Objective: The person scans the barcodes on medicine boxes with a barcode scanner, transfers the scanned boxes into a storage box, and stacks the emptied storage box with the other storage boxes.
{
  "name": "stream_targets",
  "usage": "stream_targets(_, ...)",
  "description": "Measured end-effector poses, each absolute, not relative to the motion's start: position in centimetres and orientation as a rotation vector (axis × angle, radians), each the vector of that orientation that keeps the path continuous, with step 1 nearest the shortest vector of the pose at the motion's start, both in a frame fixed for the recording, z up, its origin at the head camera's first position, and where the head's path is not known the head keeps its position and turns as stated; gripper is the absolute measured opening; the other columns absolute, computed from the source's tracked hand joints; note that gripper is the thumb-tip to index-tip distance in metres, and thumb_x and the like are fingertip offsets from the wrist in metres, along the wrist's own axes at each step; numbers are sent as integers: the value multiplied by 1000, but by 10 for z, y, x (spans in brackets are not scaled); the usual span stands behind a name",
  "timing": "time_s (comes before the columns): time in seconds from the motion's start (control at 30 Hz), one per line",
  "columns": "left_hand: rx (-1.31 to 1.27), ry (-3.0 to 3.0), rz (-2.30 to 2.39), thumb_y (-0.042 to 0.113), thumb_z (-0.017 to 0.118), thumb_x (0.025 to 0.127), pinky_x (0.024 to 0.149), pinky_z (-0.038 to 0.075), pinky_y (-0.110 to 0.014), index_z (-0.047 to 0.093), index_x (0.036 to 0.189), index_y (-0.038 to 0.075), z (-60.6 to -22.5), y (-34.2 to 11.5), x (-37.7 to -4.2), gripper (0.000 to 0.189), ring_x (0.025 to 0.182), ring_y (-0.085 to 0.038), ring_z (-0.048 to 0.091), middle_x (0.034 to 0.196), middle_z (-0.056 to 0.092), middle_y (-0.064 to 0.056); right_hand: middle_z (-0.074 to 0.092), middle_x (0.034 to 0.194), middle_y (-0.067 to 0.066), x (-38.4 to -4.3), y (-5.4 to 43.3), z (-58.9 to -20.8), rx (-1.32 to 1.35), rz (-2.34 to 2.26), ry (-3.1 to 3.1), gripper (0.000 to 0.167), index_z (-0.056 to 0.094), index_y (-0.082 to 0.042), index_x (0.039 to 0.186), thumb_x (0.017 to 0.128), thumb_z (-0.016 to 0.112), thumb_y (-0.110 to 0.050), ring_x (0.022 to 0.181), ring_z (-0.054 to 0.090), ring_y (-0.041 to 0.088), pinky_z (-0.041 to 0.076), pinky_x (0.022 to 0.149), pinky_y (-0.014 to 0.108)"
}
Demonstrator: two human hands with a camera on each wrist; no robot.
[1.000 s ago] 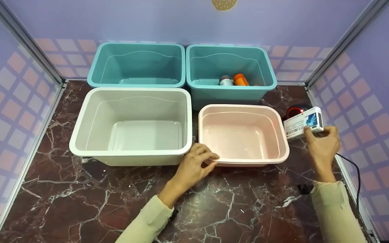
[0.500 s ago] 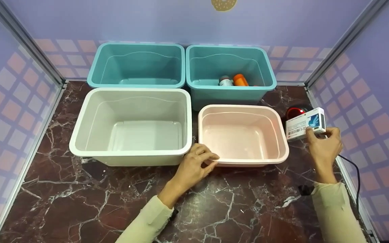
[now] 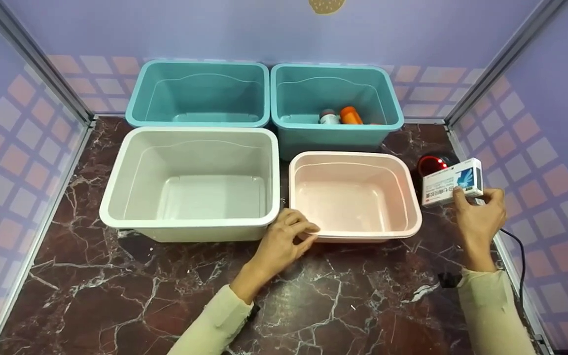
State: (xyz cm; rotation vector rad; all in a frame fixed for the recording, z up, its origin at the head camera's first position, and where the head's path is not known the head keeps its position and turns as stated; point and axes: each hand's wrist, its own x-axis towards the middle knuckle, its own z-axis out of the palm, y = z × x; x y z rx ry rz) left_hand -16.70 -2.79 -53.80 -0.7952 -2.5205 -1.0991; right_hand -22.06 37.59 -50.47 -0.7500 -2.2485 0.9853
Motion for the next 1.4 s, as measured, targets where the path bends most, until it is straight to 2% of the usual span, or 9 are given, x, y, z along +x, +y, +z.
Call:
stream_targets(0.23, -813, -2491, -1070, 19, 78, 86, 99, 49, -31, 76, 98, 18, -538, -28, -167, 12, 104, -18, 56, 93, 64, 3, 53, 91, -10, -219, 376, -506, -750, 989, -2244, 30, 49, -26, 85, 78, 76, -37, 99, 57, 30, 39, 87, 39)
stream_targets(0.4, -813, -2506, -1066, 22, 77, 87, 100, 48, -30, 75, 98, 19, -537, -28, -167, 11, 106, -17, 56, 93, 64, 4, 55, 93, -7, -220, 375, -503, -754, 999, -2252, 29, 48, -28, 84, 78, 75, -38, 101, 57, 33, 39, 88, 41)
stream_targets(0.67, -805, -2507, -1080, 20, 78, 86, 101, 49, -31, 75, 98, 18, -537, -28, -168, 13, 106, -17, 56, 93, 64, 3, 55, 93, -13, -224, 370, -492, -709, 1014, -2237, 29, 48, -30, 85, 77, 75, -37, 102, 58, 28, 40, 90, 38)
stream_targets(0.93, -801, -2517, -1077, 18, 79, 85, 100, 49, -31, 75, 97, 18, -537, -28, -168, 13, 106, -17, 56, 93, 64, 3, 51, 88, -21, -230, 368, -482, -663, 1039, -2212, 30, 47, -32, 83, 76, 76, -37, 98, 55, 19, 38, 86, 28)
stream_targets(1.1, -798, -2515, -1079, 18, 79, 85, 100, 49, -31, 75, 98, 18, -538, -28, -168, 14, 106, -17, 56, 93, 64, 4, 52, 83, -25, -233, 365, -474, -610, 1053, -2175, 27, 51, -30, 83, 75, 77, -34, 89, 55, 4, 39, 85, 24)
stream_targets(1.2, -800, -2507, -1074, 18, 79, 84, 99, 49, -31, 76, 98, 19, -538, -28, -167, 14, 105, -17, 56, 93, 64, 4, 53, 82, -26, -234, 363, -469, -583, 1064, -2155, 26, 53, -28, 84, 75, 77, -33, 82, 53, -5, 39, 81, 18)
stream_targets(1.4, -798, -2504, -1074, 19, 80, 84, 100, 49, -32, 75, 97, 19, -538, -28, -167, 14, 106, -17, 56, 94, 65, 5, 56, 85, -23, -236, 356, -458, -541, 1126, -2130, 28, 52, -26, 85, 77, 78, -29, 72, 59, -9, 45, 71, 10)
